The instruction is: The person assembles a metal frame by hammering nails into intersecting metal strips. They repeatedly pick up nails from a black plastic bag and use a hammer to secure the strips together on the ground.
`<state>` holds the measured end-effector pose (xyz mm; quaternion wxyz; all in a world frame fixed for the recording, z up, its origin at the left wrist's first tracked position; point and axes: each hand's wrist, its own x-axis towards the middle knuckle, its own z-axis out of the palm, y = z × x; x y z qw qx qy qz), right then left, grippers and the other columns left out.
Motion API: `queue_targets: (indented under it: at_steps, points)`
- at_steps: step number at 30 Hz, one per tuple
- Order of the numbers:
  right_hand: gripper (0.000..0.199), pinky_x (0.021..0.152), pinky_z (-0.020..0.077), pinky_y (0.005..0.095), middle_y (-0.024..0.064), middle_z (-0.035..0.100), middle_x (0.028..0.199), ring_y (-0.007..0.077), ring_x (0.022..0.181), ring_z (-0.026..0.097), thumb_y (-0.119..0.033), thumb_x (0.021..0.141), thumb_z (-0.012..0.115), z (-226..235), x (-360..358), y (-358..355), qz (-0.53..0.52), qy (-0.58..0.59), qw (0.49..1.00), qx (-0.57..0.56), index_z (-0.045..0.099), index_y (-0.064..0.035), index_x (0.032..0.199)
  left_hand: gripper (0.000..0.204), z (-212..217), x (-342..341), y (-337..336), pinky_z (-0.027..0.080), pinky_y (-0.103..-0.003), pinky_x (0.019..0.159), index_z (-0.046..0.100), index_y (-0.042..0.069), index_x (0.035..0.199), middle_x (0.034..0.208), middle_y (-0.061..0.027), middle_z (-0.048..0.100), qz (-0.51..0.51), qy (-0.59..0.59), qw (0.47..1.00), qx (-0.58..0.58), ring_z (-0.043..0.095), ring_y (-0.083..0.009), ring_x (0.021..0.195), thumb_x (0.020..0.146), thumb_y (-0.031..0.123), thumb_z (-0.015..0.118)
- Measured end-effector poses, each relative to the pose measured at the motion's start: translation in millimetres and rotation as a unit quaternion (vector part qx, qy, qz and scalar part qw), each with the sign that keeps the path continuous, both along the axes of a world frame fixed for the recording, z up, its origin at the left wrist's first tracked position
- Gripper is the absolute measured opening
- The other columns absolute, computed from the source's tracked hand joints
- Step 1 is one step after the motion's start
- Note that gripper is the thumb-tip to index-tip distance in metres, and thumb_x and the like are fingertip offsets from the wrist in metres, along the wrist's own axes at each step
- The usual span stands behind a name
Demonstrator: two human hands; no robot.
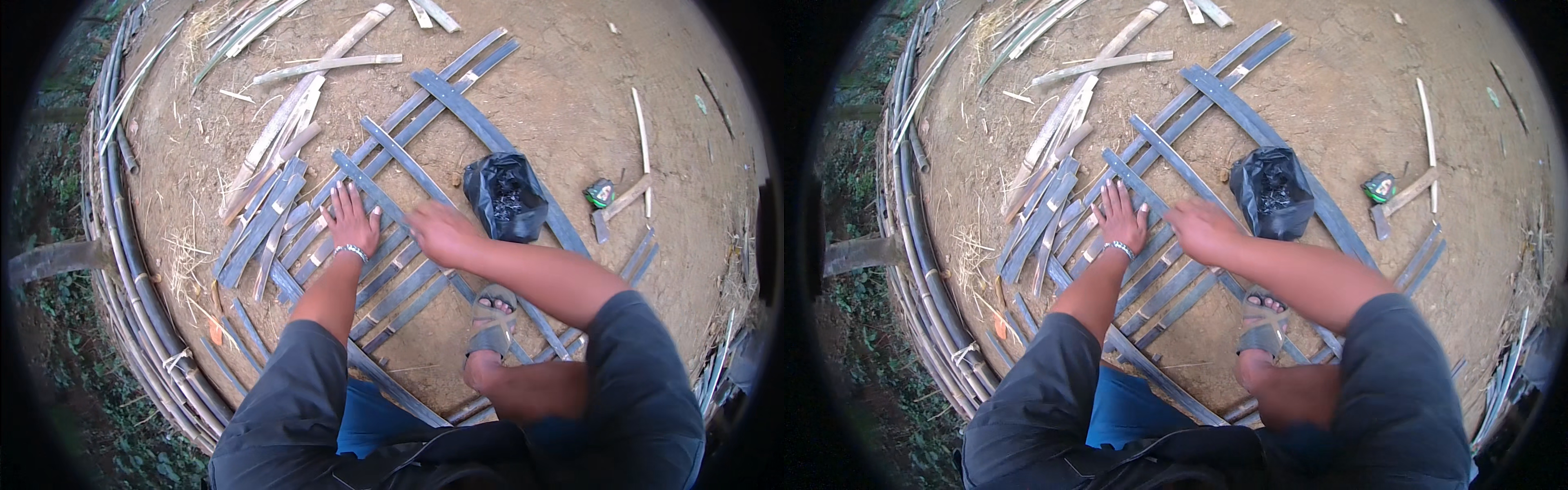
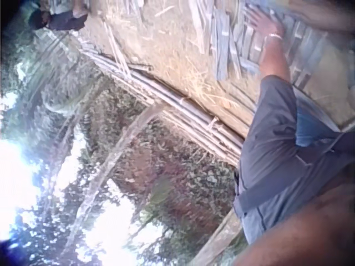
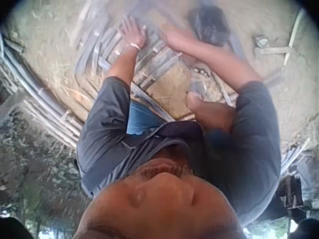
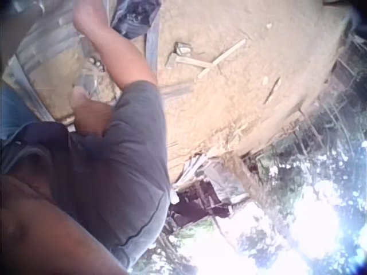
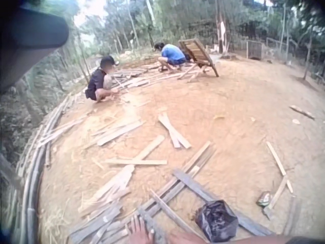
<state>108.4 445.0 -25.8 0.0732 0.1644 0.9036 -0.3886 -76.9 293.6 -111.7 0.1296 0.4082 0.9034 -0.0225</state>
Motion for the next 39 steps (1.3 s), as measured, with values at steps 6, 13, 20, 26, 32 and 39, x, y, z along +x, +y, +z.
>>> queue_targets:
  at_steps: [6, 13, 20, 26, 32, 39]
  points:
    - [0.076, 0.127, 0.0060, 0.0633, 0.0147, 0.020, 0.173, 0.0344, 0.160, 0.015, -0.045, 0.099, 0.065, -64, -72, -18, -0.243, -0.096, 0.960, 0.100, 0.034, -0.0185, 0.164, 0.084, -2, 6, 7, 0.000, -0.064, 0.127, 0.021, -0.004, 0.164, 0.174, -0.0235, 0.011, -0.009, 0.016, 1.000, 0.003, 0.006, -0.0395, 0.162, 0.103, 0.048, 0.048]
    - [0.104, 0.127, 0.0040, 0.0611, 0.0182, 0.009, 0.174, 0.0358, 0.161, 0.008, -0.047, 0.093, 0.074, -58, -91, -11, -0.281, -0.174, 0.944, 0.020, 0.009, -0.0205, 0.170, 0.090, -2, 2, 5, -0.002, -0.065, 0.125, 0.023, -0.008, 0.162, 0.172, -0.0294, 0.013, -0.021, -0.013, 1.000, -0.001, 0.006, -0.0451, 0.161, 0.099, 0.050, 0.051]
    - [0.112, 0.126, 0.0045, 0.0618, 0.0213, 0.007, 0.173, 0.0400, 0.161, 0.007, -0.043, 0.088, 0.081, -44, -102, 1, -0.288, -0.227, 0.930, -0.016, 0.008, -0.0217, 0.170, 0.089, -3, -1, 7, -0.002, -0.069, 0.124, 0.029, -0.009, 0.159, 0.170, -0.0318, 0.018, -0.026, -0.028, 0.999, -0.009, 0.010, -0.0491, 0.159, 0.097, 0.051, 0.052]
    - [0.079, 0.124, 0.0059, 0.0645, 0.0187, 0.009, 0.174, 0.0392, 0.160, 0.009, -0.042, 0.086, 0.082, -57, -93, -5, -0.286, -0.187, 0.940, -0.013, 0.045, -0.0348, 0.156, 0.066, -14, -4, -1, -0.002, -0.069, 0.122, 0.040, -0.004, 0.150, 0.168, -0.0332, 0.022, -0.025, -0.060, 0.993, 0.097, 0.014, -0.0503, 0.158, 0.101, 0.040, 0.051]
    - [0.035, 0.124, 0.0062, 0.0658, 0.0150, 0.012, 0.174, 0.0379, 0.160, 0.011, -0.040, 0.087, 0.080, -54, -92, -7, -0.299, -0.151, 0.942, -0.038, 0.077, -0.0346, 0.121, 0.047, -14, -4, -2, -0.001, -0.071, 0.121, 0.049, 0.001, 0.136, 0.166, -0.0338, 0.027, -0.012, -0.067, 0.991, 0.117, 0.018, -0.0519, 0.156, 0.103, 0.034, 0.051]
    - [0.027, 0.123, 0.0066, 0.0692, 0.0117, 0.018, 0.174, 0.0393, 0.160, 0.012, -0.037, 0.090, 0.077, -56, -89, -20, -0.299, -0.098, 0.949, 0.017, 0.080, -0.0317, 0.116, 0.046, -10, -3, -1, -0.003, -0.069, 0.123, 0.051, -0.002, 0.132, 0.167, -0.0323, 0.025, -0.001, -0.076, 0.990, 0.120, 0.016, -0.0500, 0.157, 0.102, 0.033, 0.051]
